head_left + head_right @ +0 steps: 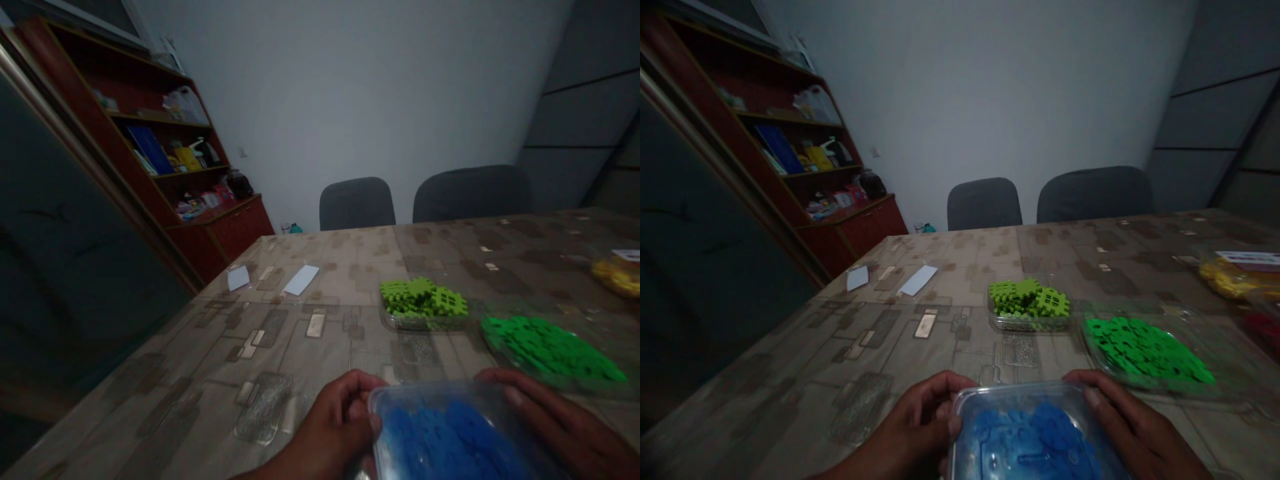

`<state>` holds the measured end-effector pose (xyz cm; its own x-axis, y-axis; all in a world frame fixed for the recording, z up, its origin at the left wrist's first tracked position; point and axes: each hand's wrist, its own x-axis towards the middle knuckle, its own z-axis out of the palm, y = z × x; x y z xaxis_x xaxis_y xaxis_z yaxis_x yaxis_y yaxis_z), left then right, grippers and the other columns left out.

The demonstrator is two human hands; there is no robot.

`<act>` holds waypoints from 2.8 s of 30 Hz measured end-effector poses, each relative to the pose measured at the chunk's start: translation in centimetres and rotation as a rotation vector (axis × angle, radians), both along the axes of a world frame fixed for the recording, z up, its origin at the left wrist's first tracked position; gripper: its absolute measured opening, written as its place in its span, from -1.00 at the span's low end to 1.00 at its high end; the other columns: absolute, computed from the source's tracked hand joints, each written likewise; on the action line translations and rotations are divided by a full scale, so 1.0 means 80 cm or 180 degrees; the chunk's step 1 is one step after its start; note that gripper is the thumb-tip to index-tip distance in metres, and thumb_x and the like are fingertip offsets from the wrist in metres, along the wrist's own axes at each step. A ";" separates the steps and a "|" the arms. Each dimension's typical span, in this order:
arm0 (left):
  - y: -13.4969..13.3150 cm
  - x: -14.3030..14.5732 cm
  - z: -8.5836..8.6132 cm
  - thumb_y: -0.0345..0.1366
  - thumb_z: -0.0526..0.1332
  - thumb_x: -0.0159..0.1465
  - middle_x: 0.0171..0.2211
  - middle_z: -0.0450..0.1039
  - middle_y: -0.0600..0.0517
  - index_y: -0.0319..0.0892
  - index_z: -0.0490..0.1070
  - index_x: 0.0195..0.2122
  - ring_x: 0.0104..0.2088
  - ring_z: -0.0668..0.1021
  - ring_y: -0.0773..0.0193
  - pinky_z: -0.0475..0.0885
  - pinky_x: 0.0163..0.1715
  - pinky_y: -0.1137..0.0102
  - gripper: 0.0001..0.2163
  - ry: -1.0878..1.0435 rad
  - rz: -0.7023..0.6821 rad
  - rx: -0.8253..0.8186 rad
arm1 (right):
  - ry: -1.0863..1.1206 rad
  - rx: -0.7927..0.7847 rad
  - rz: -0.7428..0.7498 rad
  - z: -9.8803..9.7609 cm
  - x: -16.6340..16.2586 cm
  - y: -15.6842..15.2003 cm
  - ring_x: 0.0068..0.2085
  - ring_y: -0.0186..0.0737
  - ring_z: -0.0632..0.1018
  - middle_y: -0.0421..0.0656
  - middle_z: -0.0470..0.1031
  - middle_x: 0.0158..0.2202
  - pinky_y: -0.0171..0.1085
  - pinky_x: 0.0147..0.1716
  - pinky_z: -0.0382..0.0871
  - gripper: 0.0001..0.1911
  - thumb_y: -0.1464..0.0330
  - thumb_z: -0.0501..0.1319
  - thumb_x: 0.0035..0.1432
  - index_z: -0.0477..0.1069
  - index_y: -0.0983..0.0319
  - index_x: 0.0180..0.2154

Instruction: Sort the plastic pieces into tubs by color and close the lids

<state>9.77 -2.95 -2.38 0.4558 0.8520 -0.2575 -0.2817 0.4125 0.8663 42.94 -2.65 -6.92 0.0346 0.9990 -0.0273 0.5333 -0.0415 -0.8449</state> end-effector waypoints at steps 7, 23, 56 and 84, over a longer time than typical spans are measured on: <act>0.002 -0.001 0.006 -0.08 0.50 -0.04 -0.50 0.44 0.06 -0.26 0.46 -0.20 -0.65 0.42 0.48 0.31 -0.71 0.61 -0.53 0.0098 -0.0007 -0.0165 | 0.0477 -0.0405 0.0133 0.061 -0.049 -0.018 -0.13 -0.04 0.58 -0.18 0.55 -0.35 -0.33 -0.39 0.49 -0.49 -0.12 -0.02 0.20 0.48 0.09 -0.27; -0.003 -0.001 0.021 -0.09 0.47 0.02 -0.44 0.45 0.00 -0.29 0.51 -0.16 -0.55 0.44 0.43 0.29 -0.59 0.57 -0.55 0.0227 -0.0035 -0.0276 | 0.1030 -0.0965 0.0328 0.106 -0.063 -0.029 -0.13 -0.07 0.53 -0.15 0.52 -0.21 -0.19 -0.09 0.41 -0.55 -0.06 0.00 0.24 0.45 0.11 -0.27; -0.006 -0.005 0.016 -0.07 0.49 -0.03 -0.42 0.48 -0.04 -0.29 0.52 -0.21 -0.48 0.47 0.32 0.34 -0.46 0.46 -0.54 0.0343 0.0064 -0.0350 | 0.0893 -0.0695 0.0154 0.083 -0.066 -0.039 -0.40 -0.21 0.45 -0.24 0.46 -0.41 -0.31 -0.43 0.31 -0.53 -0.09 -0.05 0.24 0.38 0.11 -0.28; -0.004 -0.015 0.011 -0.09 0.44 0.07 -0.62 0.45 0.09 -0.27 0.50 -0.20 -0.71 0.43 0.45 0.35 -0.70 0.57 -0.61 0.0314 -0.0147 -0.0290 | 0.1238 -0.0578 -0.1425 0.138 0.003 -0.023 -0.16 0.02 0.64 -0.18 0.65 -0.14 -0.18 -0.28 0.60 -0.61 -0.05 0.19 -0.05 0.54 0.05 -0.30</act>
